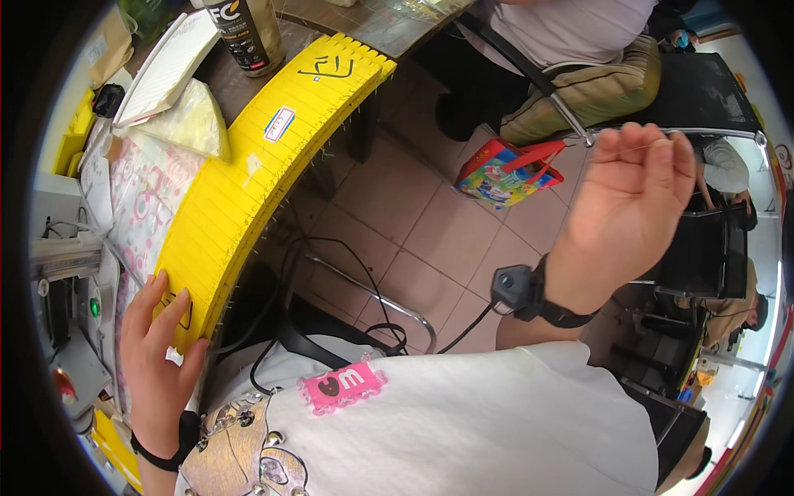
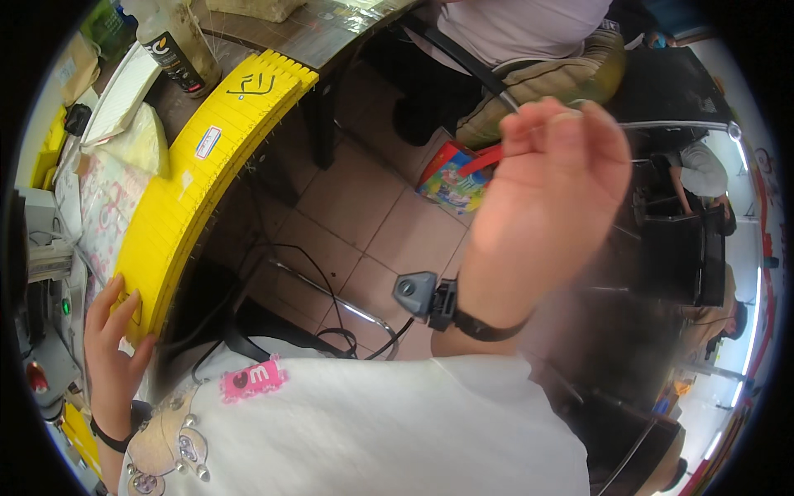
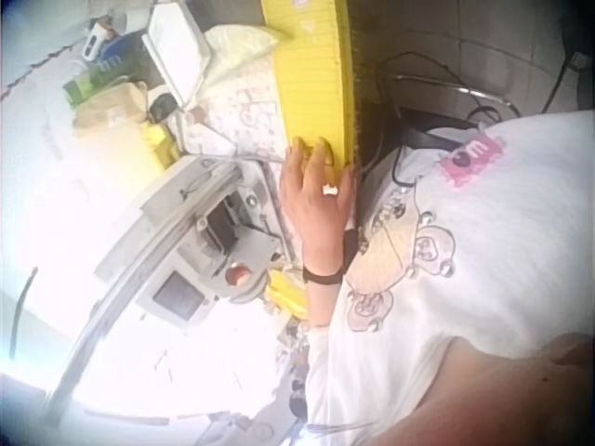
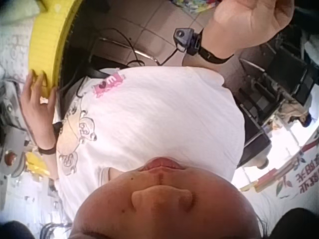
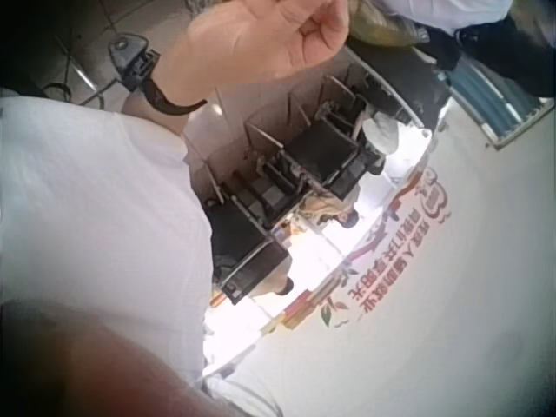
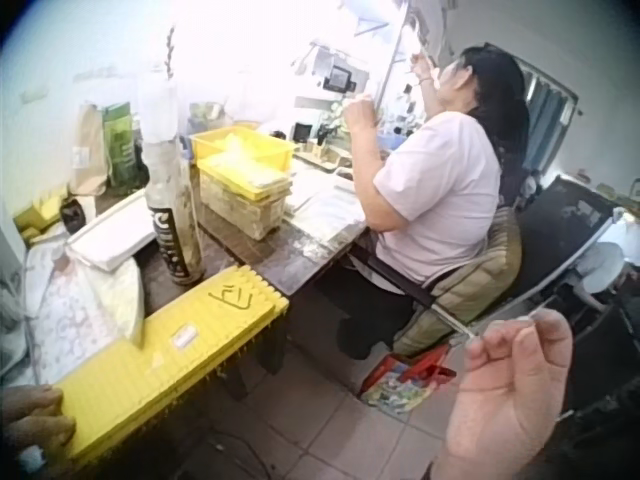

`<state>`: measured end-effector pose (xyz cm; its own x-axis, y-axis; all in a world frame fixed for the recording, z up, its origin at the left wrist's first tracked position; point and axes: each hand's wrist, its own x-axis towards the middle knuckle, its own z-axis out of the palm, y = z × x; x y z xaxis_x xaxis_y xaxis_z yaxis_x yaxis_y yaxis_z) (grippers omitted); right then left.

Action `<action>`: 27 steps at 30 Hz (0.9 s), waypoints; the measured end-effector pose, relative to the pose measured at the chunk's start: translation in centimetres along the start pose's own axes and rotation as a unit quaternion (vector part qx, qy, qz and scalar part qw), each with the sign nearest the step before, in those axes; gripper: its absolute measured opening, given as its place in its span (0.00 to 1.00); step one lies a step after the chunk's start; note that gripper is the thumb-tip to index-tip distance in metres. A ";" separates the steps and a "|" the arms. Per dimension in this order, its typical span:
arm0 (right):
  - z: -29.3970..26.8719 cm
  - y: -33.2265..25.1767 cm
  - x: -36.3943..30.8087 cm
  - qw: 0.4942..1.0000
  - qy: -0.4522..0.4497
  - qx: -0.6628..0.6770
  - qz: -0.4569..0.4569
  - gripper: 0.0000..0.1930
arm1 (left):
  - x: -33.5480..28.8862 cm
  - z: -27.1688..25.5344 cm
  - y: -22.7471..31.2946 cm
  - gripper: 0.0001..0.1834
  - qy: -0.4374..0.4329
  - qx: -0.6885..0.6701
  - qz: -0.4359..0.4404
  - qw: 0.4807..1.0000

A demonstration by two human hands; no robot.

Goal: Assemble small components using an assembly machine, tweezers, and a measurement jig.

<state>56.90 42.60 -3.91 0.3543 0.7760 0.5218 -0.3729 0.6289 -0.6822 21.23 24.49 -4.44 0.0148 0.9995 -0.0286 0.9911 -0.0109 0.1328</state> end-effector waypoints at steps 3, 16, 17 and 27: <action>-0.6 -2.0 1.3 0.998 0.012 -0.023 -0.058 0.12 | -0.1 0.2 -0.1 0.30 0.012 -0.006 0.003 1.000; 0.6 1.4 0.6 0.987 -0.049 -0.144 0.045 0.08 | -0.1 -0.2 0.1 0.34 0.010 -0.027 0.017 0.999; 1.0 2.7 0.2 0.984 -0.059 -0.145 0.081 0.08 | -0.1 -0.4 0.3 0.34 0.000 -0.023 -0.001 1.000; -0.1 10.5 -2.2 0.962 -0.098 -0.178 0.185 0.08 | 1.3 -0.1 0.2 0.40 -0.007 -0.006 -0.070 0.998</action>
<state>52.29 47.53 -12.26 0.0716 0.9594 0.2727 -0.1134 0.2795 -0.9534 21.46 25.79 -4.38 -0.1212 0.9907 -0.0623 0.9819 0.1289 0.1385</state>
